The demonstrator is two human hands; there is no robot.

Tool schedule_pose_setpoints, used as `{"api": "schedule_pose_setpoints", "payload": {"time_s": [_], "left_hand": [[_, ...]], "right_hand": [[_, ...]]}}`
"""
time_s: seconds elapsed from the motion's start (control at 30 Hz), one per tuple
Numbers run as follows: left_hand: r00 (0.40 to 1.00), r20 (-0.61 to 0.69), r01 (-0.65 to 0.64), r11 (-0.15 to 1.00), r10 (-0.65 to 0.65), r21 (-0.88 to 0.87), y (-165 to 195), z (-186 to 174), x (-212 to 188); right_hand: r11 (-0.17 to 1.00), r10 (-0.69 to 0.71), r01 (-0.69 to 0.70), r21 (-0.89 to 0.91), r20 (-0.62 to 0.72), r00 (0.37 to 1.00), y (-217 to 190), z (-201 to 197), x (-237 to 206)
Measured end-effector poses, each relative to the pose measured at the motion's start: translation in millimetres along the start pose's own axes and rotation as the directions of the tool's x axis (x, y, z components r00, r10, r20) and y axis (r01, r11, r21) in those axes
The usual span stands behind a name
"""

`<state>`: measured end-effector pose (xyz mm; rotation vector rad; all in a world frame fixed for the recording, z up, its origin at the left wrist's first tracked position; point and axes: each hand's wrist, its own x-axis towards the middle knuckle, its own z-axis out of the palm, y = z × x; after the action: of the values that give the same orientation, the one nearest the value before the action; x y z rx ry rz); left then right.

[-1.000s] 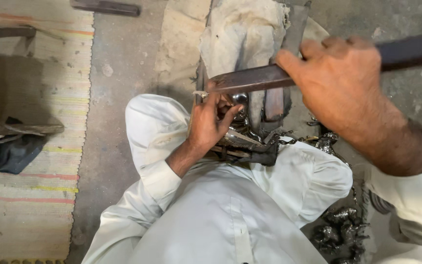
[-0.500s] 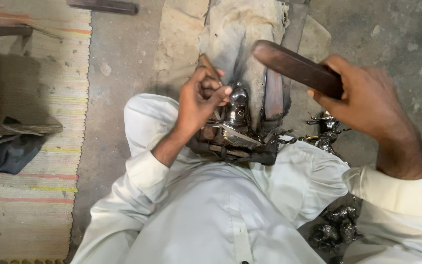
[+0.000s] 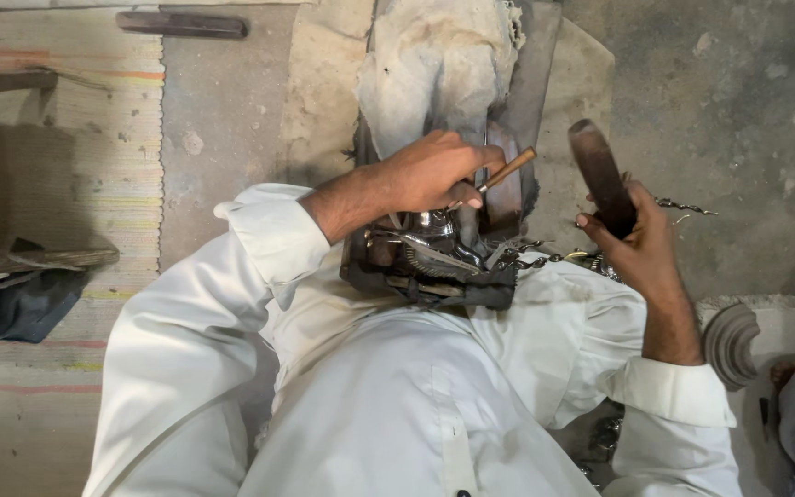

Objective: The person sits on the floor shaping silver metal figurines, including a horse and teapot-shaped pieces, held in a leather lap jig. They use pliers to bend and adjust parts, then hold a punch against the metal and strike it with a wooden mallet to form and refine details, repositioning the pieces between strikes.

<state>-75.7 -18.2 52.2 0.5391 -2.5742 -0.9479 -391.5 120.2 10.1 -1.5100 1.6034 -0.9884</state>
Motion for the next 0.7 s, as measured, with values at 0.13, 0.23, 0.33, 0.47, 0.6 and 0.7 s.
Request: {"api": "schedule_pose_setpoints", "payload": {"time_s": [0.13,0.23,0.33,0.47,0.6,0.7], "left_hand": [[0.996,0.086,0.02,0.998,-0.024,0.052,1,1,6],[0.997,0.073,0.023,0.998,-0.027,0.058,4,2,9],[0.999,0.043,-0.023,0.996,0.019,0.084,5,2,7],[1.0,0.024,0.013,0.997,-0.015,0.077,2,4,6],[0.998,-0.067,0.009,0.999,-0.007,0.036,0,4,-4],[0.995,-0.091,0.045,0.999,-0.044,0.012,1,5,-6]], "right_hand": [[0.959,-0.011,-0.025,-0.283,-0.125,0.992,-5,4,-6],[0.851,-0.025,-0.03,-0.524,-0.099,0.995,-17,-5,-8],[0.829,-0.071,0.043,-0.557,-0.028,0.997,-23,-10,-6],[0.891,-0.135,0.075,-0.447,-0.106,0.985,-18,-8,-2],[0.996,-0.066,0.057,-0.062,-0.164,0.984,-15,-3,4],[0.993,-0.038,0.021,-0.12,-0.145,0.989,-23,-4,9]]}}
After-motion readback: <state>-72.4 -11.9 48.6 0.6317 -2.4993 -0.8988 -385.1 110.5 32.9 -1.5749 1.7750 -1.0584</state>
